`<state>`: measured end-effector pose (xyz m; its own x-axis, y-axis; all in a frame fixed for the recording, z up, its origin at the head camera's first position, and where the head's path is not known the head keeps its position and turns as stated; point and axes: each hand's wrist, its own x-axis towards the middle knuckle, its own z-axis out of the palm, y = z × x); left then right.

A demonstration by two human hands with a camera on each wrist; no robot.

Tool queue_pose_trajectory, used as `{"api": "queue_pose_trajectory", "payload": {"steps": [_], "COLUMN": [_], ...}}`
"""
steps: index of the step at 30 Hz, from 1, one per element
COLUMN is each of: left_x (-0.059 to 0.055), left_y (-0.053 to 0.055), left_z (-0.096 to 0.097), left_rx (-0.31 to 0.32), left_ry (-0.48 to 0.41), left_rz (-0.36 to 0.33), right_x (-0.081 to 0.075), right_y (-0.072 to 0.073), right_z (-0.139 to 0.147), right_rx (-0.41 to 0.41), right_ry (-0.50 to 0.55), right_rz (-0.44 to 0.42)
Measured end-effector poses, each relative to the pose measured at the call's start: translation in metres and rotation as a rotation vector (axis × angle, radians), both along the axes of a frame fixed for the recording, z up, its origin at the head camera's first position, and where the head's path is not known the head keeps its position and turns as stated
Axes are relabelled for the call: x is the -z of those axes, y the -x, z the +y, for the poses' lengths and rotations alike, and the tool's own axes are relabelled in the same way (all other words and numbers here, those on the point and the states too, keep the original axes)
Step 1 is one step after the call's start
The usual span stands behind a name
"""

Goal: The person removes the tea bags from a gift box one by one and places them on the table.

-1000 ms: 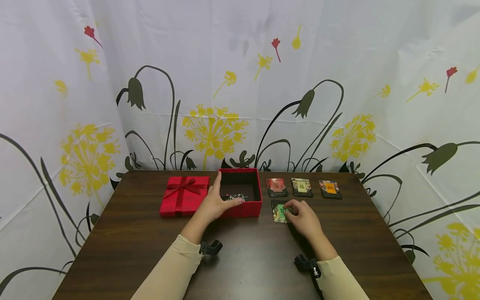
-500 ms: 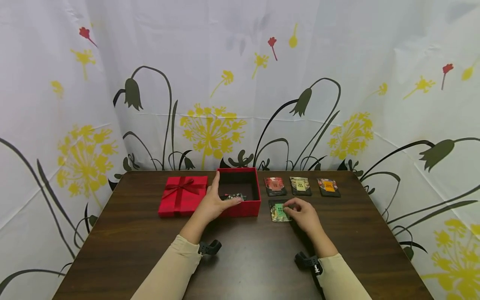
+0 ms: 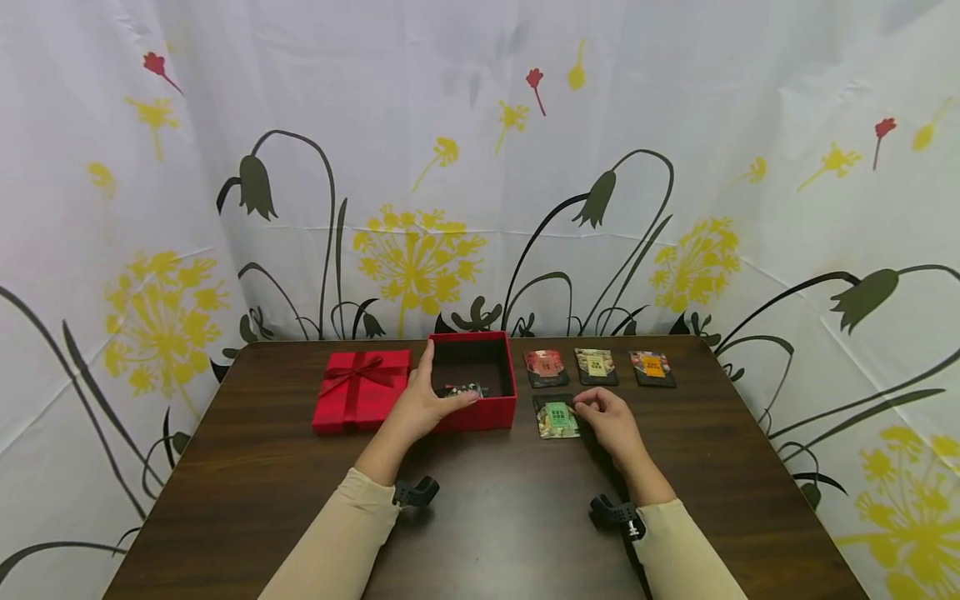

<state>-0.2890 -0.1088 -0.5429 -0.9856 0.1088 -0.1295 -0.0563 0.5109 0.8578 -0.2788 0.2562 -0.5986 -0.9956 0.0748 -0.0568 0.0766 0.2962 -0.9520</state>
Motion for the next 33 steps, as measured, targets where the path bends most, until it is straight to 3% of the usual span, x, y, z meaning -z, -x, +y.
{"api": "queue_pose_trajectory", "payload": {"steps": [9, 15, 23, 33], "left_x": [0.004, 0.001, 0.001, 0.003], "left_y": [-0.002, 0.0, -0.001, 0.0], "left_z": [0.001, 0.0, -0.001, -0.001], "left_rx": [-0.003, 0.0, -0.002, -0.005], "left_ry": [0.001, -0.015, -0.008, -0.013], "left_rz": [-0.008, 0.015, 0.004, 0.001], "right_x": [0.003, -0.002, 0.0, -0.009], "right_y": [-0.001, -0.001, -0.005, -0.006], "right_z": [0.003, -0.001, -0.003, -0.007], "right_rx": [0.018, 0.026, 0.125, 0.123], "right_ry": [0.08, 0.115, 0.201, 0.26], "right_rz": [-0.058, -0.031, -0.016, -0.053]}}
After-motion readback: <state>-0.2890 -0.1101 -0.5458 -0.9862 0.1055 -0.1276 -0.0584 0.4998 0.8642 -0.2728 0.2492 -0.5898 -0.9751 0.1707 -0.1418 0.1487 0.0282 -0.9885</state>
